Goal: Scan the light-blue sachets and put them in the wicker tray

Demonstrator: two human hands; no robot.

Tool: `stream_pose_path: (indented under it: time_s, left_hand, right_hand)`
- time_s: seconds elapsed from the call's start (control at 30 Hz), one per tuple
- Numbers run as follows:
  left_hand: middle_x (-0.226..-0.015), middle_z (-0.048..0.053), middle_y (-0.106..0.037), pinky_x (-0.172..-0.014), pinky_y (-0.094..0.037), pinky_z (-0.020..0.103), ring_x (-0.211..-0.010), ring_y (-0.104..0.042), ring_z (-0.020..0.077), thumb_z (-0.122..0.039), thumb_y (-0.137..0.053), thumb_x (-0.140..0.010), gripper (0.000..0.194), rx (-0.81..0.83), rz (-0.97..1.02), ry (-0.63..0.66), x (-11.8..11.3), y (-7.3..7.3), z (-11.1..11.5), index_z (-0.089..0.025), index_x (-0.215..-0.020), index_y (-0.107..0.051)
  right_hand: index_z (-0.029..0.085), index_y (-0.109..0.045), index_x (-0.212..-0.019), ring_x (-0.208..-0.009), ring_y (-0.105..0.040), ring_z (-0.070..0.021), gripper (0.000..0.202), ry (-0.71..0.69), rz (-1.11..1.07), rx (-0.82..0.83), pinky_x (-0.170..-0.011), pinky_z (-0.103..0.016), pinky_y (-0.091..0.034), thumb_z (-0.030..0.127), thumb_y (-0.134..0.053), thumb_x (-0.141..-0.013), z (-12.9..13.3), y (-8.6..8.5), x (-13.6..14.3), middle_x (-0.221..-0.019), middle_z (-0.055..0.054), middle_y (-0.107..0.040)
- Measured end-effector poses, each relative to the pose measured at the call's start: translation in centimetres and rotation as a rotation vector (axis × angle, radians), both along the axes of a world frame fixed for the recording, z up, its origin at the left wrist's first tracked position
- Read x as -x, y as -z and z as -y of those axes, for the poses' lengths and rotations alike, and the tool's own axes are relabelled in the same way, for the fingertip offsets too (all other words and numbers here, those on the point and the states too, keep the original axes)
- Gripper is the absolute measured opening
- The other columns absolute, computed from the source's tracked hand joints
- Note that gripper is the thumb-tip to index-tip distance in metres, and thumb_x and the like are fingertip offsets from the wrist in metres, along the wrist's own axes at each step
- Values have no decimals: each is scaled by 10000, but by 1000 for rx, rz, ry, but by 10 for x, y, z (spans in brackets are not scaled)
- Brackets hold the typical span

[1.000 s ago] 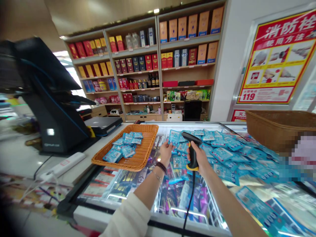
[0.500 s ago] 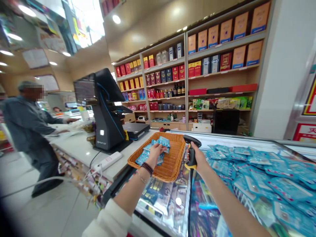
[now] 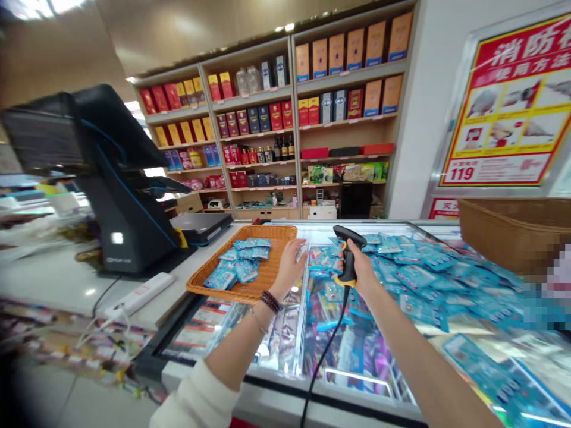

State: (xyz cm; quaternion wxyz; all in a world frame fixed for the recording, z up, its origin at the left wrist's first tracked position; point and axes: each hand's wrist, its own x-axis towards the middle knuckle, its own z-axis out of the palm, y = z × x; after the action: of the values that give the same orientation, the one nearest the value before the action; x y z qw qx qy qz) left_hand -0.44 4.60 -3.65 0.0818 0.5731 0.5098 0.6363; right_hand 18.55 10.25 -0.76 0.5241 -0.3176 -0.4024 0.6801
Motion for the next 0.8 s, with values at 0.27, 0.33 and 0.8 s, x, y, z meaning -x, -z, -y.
stream_pose_path:
  time_s: [0.27, 0.33, 0.8]
  left_hand:
    - [-1242, 180, -732, -1193, -392, 579, -1306, -602, 468, -220, -1025, -400, 682, 462, -141, 182, -60, 52, -19, -223, -1031, -766]
    - [-1123, 148, -763, -1164, -428, 561, -1225, -653, 443, -227, -1035, -380, 628, 447, -81, 149, -55, 59, -21, -236, -946, -762]
    - [-914, 19, -700, -808, -621, 325, -801, -681, 143, -326, -768, -869, 250, 270, 865, 147, -22, 63, -34, -210, -1057, -650]
  right_hand:
    - [213, -630, -862, -418, -535, -91, 324, 126, -53, 103, -396, -182, -457, 492, -792, -890, -3, 34, -52, -587, 53, -609]
    - [207, -629, -860, -412, -533, -89, 333, 132, -54, 119, -394, -184, -457, 490, -804, -881, -3, 42, -52, -590, 51, -615]
    - [198, -664, -887, -372, -542, -106, 368, -7, 118, 91, -323, -210, -429, 528, -824, -852, 14, 57, -19, -597, 33, -625]
